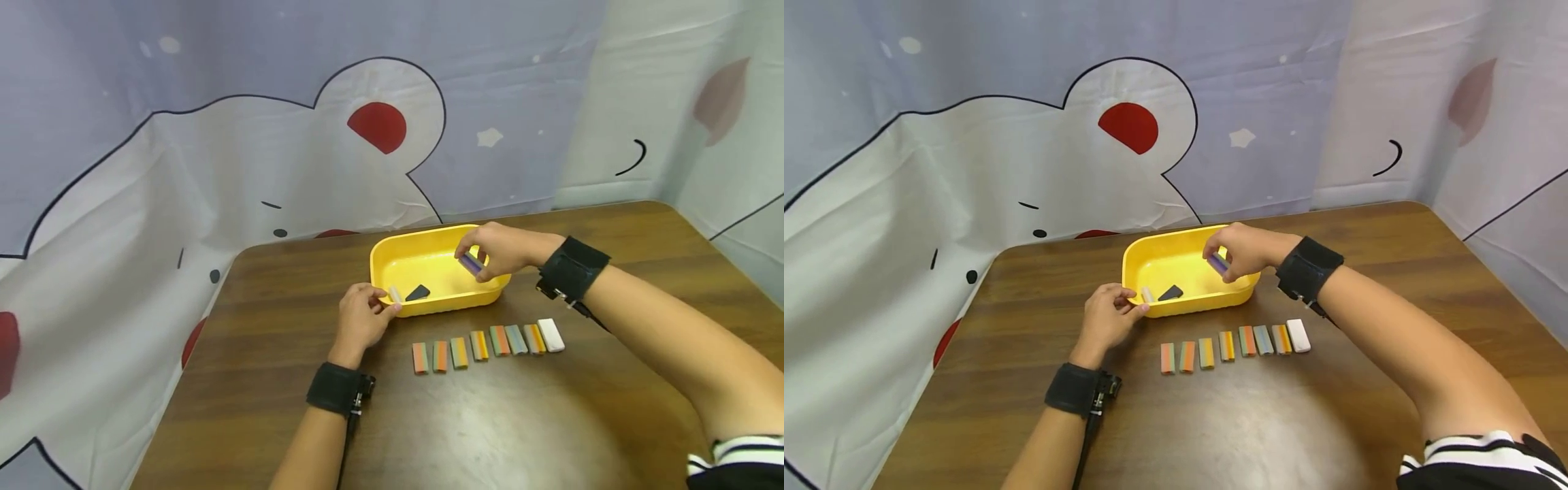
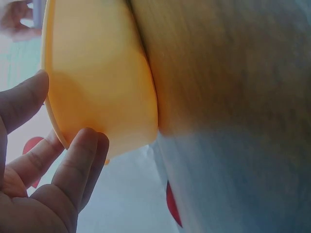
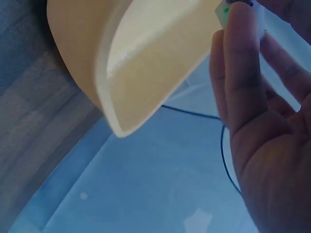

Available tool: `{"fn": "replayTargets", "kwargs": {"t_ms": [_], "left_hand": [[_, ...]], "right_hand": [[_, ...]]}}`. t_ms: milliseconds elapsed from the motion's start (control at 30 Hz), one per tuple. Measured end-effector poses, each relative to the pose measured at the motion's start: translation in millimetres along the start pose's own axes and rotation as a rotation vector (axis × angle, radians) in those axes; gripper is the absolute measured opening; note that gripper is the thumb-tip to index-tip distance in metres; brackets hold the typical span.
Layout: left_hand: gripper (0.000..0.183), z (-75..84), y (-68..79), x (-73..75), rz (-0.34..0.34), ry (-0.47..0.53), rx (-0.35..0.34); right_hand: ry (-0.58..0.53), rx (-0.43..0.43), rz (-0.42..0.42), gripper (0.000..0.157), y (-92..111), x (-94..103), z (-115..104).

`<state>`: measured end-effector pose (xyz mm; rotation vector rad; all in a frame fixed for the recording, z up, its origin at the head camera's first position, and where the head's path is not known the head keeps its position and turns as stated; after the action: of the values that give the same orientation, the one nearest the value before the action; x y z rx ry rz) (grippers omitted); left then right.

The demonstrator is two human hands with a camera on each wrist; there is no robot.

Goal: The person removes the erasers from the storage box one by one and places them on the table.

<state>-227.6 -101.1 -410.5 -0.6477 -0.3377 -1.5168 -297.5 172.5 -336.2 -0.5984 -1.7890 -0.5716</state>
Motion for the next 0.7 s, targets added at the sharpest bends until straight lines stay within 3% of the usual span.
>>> {"fn": "replayTargets", "kwargs": {"t_ms": [367, 533, 700], "left_hand": [[0.037, -4.7, -0.2, 13.5, -0.007, -0.014, 0.002], [0.039, -8.6, 1.4, 20.4, -0.001, -0.025, 0.01], [0.039, -11.3, 3.7, 29.4, 0.011, -0.031, 0.033]], "right_hand": [[-0.087, -0.167, 0.245, 0.048, 59, -17.6, -3], [-0.11, -0.273, 0.258, 0.047, 84, -31.8, -2], [-0.142, -0.369, 0.211, 0.048, 99, -43.8, -1]]}}
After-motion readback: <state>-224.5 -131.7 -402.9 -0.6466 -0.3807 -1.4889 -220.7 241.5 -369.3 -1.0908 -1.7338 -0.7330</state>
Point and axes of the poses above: each hand's wrist, its own y-axis away from the middle knuckle, its own x-axis out of the back of the hand, z = x × y, the point moved 2 cm from there along -y, towards the middle knuckle, and after that the axes turned 9 degrees about y, right-handed, at the moved point
